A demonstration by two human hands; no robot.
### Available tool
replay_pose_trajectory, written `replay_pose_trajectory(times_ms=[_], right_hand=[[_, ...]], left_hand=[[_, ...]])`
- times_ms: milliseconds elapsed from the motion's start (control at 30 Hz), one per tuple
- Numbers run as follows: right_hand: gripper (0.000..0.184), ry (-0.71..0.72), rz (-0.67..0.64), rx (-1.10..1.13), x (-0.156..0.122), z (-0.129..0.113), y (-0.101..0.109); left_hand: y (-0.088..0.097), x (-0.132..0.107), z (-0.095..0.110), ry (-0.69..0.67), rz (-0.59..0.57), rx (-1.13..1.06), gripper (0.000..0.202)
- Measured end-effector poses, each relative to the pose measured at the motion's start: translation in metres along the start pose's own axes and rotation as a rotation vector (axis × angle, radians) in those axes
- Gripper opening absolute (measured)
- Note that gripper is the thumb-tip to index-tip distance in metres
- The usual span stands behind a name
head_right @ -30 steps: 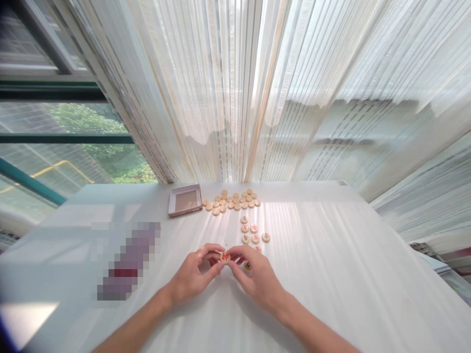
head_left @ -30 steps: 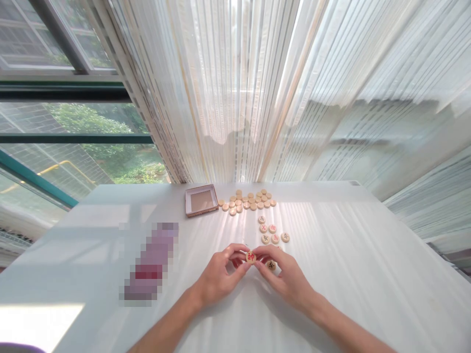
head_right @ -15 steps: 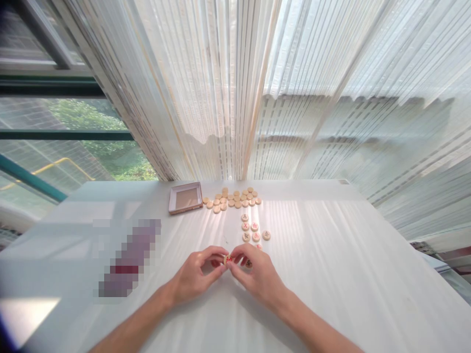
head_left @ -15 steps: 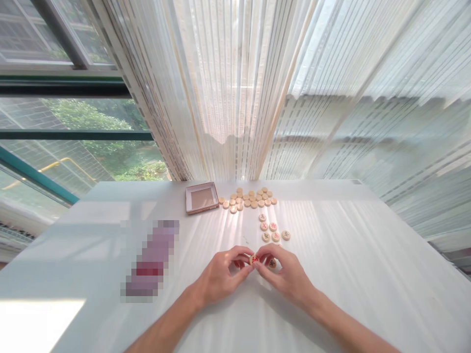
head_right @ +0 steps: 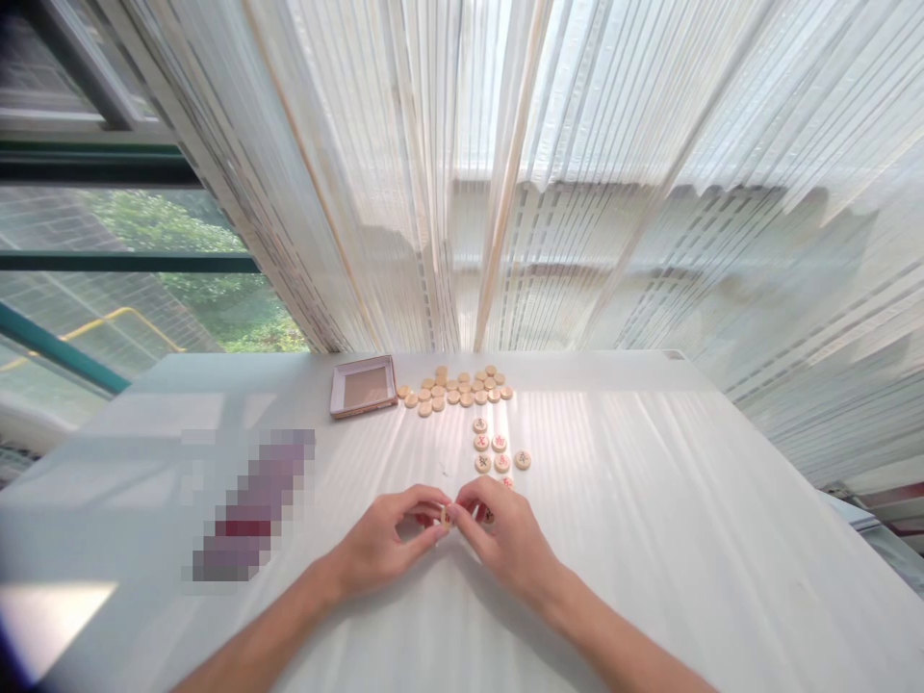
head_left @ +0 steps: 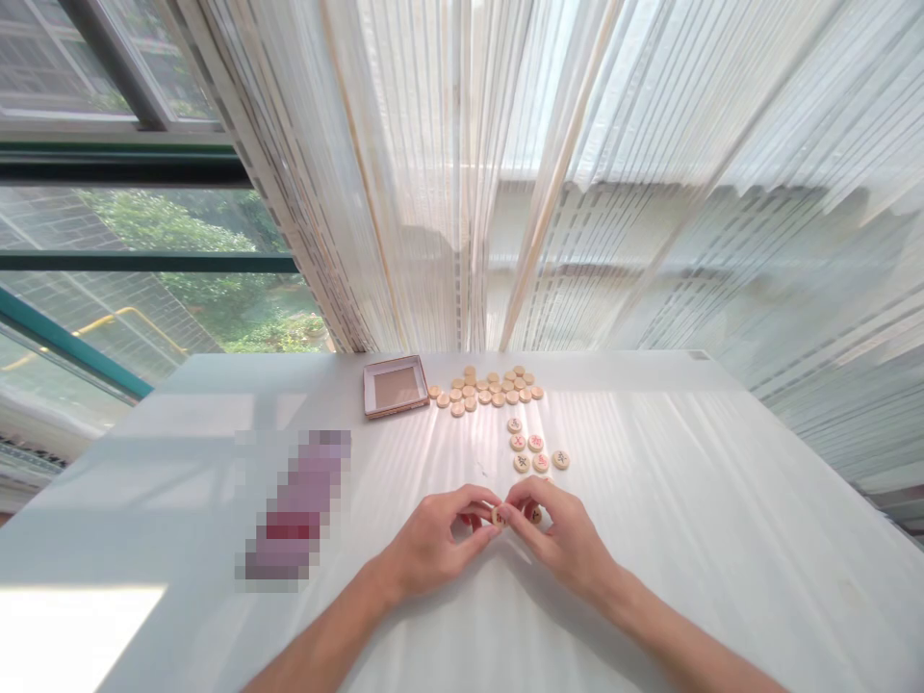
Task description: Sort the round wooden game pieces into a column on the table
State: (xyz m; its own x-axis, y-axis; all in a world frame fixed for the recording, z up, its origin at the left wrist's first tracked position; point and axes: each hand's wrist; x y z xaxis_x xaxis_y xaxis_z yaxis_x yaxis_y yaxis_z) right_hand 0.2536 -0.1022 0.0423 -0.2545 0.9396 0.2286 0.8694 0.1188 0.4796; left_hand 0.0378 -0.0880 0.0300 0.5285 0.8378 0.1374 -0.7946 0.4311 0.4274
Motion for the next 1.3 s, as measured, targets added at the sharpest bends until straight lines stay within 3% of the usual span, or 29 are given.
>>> replay_pose_trajectory(times_ms=[500, 733, 1000, 1167, 1300], right_hand=[[0.013, 0.082, -0.035, 0.056, -0.001, -0.002, 0.002], [0.019, 0.146, -0.039, 0.047, 0.0, 0.0, 0.001], [0.011, 0.133, -0.041, 0.055, 0.001, 0.006, -0.001], [0.013, 0.141, -0.061, 0.114, 0.003, 0.007, 0.002], [0.018, 0.141, -0.012, 0.15, 0.007, 0.008, 0.004]], left_hand=[[0.003, 0.002, 0.003, 0.023, 0.021, -0.095, 0.023], [0.006, 0.004, -0.002, 0.028, 0.017, -0.117, 0.026], [0.012, 0.009, -0.005, 0.097, -0.047, -0.191, 0.031], [0.018, 0.021, -0.006, 0.166, -0.09, -0.245, 0.032], [0.025, 0.042, 0.005, 0.169, -0.122, -0.12, 0.033]])
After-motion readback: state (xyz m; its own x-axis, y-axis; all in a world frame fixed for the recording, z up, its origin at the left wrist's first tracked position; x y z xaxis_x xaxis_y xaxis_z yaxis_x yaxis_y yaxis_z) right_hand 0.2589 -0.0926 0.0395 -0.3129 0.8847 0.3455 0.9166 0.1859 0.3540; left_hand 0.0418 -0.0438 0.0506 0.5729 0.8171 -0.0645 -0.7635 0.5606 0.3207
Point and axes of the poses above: each hand's wrist, its own x-axis towards the middle knuckle, its own y-axis out of the back of the hand, z = x × y, and after that the axes turned 4 degrees about x, right-handed
